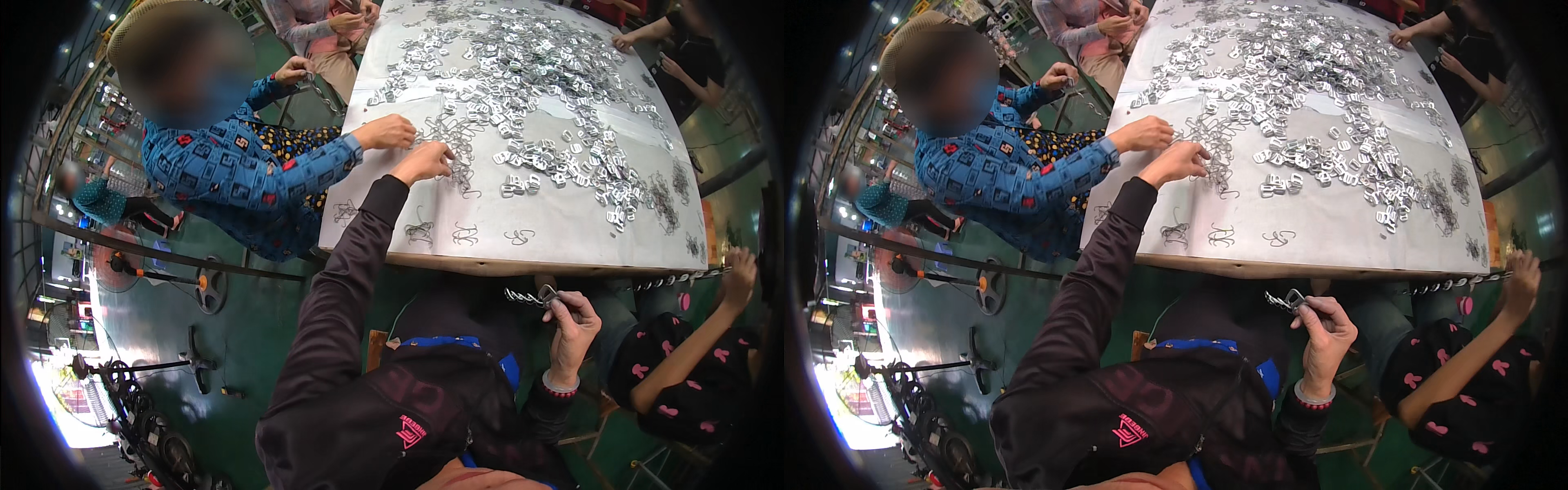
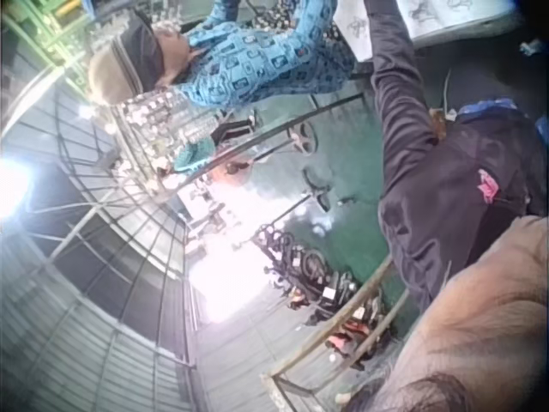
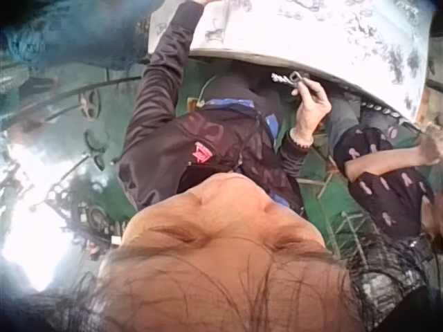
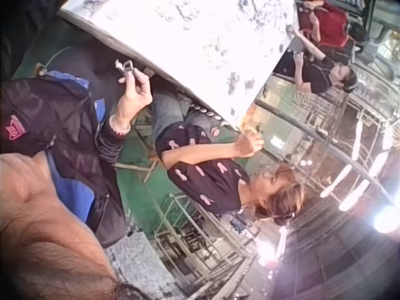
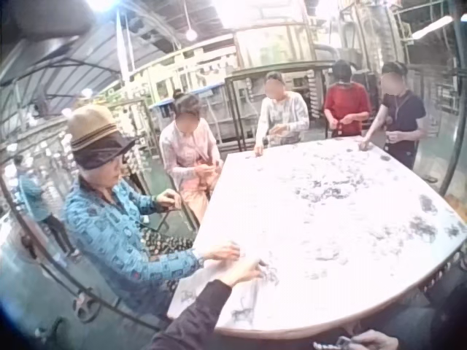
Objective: The person repeatedly picks small metal clips and wire loops from a table, threads the loops through the clips, and accumulates a chain of linked clips. They periodically lift the assembled chain and hang it on a nearby rack. Other workers perform the same task at the same table.
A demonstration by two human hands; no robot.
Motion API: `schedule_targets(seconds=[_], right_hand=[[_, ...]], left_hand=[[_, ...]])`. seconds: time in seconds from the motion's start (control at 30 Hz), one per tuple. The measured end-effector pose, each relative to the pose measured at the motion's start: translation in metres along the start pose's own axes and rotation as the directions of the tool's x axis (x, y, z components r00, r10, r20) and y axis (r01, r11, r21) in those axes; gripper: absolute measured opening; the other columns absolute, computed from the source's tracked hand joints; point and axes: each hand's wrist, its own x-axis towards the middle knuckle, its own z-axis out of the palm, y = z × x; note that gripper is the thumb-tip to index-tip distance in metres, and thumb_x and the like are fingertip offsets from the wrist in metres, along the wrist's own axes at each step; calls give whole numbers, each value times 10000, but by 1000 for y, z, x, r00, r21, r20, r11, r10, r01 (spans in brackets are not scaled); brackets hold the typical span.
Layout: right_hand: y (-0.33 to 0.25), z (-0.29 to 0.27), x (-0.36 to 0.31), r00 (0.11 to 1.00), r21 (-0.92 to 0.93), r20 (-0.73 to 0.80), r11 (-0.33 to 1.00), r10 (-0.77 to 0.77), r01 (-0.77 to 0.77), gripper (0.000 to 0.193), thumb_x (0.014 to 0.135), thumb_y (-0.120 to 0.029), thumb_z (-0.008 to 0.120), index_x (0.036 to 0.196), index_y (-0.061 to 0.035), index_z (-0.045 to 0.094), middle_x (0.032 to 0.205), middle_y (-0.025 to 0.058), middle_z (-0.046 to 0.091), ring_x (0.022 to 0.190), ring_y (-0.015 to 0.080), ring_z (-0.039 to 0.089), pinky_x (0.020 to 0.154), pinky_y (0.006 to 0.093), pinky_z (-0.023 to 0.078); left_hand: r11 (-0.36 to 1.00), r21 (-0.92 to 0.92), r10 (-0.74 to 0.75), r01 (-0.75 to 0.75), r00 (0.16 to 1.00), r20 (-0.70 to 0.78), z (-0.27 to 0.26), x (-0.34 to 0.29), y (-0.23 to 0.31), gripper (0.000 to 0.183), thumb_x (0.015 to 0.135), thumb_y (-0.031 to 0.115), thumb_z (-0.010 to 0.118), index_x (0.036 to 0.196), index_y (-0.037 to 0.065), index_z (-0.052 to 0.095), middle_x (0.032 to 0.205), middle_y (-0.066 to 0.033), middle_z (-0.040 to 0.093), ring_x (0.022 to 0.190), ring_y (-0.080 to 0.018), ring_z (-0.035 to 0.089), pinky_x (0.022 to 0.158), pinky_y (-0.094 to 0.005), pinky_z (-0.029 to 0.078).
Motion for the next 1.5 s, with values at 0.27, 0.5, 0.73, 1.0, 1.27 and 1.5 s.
schedule_targets(seconds=[0.27, 0.5, 0.73, 1.0, 1.27, 1.5], right_hand=[[-2, -2, -4, 1000, -16, 6, 1000, -13, 13, 120, 783, 125, 632, 892, 80, 653, 807, 112, 614, 636, 163, 597, 574, 249, 492], [-5, -7, -6, 999, -19, 7, 999, -38, 39, 124, 787, 131, 624, 897, 80, 651, 820, 107, 613, 641, 160, 598, 575, 244, 490], [-8, -2, -8, 999, 7, 14, 999, -44, 44, 126, 785, 133, 628, 899, 85, 652, 819, 110, 620, 649, 159, 602, 579, 248, 495], [11, -5, -1, 1000, -22, -30, 1000, 5, -6, 121, 797, 107, 635, 914, 86, 658, 784, 99, 637, 642, 142, 606, 609, 233, 478], [35, -4, 3, 996, 41, -79, 998, 46, -43, 127, 836, 66, 650, 962, 72, 666, 835, 98, 671, 682, 124, 618, 637, 220, 500], [30, -2, 1, 997, -27, -65, 999, 37, -38, 130, 831, 87, 643, 957, 67, 665, 867, 93, 661, 696, 115, 616, 637, 216, 504]], left_hand=[[993, -116, 0, 3, 1000, 24, 7, 2, -10, 452, 691, 105, 786, 1103, 9, 626, 741, -95, 689, 656, -182, 651, 627, -303, 495], [982, -150, -111, 112, 994, 13, -5, 7, -12, 386, 686, 86, 763, 1048, 5, 657, 752, -99, 688, 687, -171, 671, 609, -273, 522], [987, 163, -2, 7, 1000, -29, -3, 2, 10, 297, 687, 122, 737, 955, -5, 714, 770, -117, 705, 735, -222, 687, 687, -332, 529], [881, -444, 242, -164, 962, 124, 22, -57, 120, 122, 874, 111, 642, 894, -9, 645, 777, -55, 661, 705, -120, 630, 635, -272, 527], [456, -876, 336, 157, 881, 333, 71, -114, 188, 94, 910, 105, 625, 945, 23, 595, 929, -35, 606, 818, -117, 595, 740, -254, 504], [552, -830, 349, -81, 926, 142, 96, -116, 183, 104, 870, 77, 666, 951, 37, 614, 1026, -20, 561, 934, -98, 544, 819, -253, 466]])
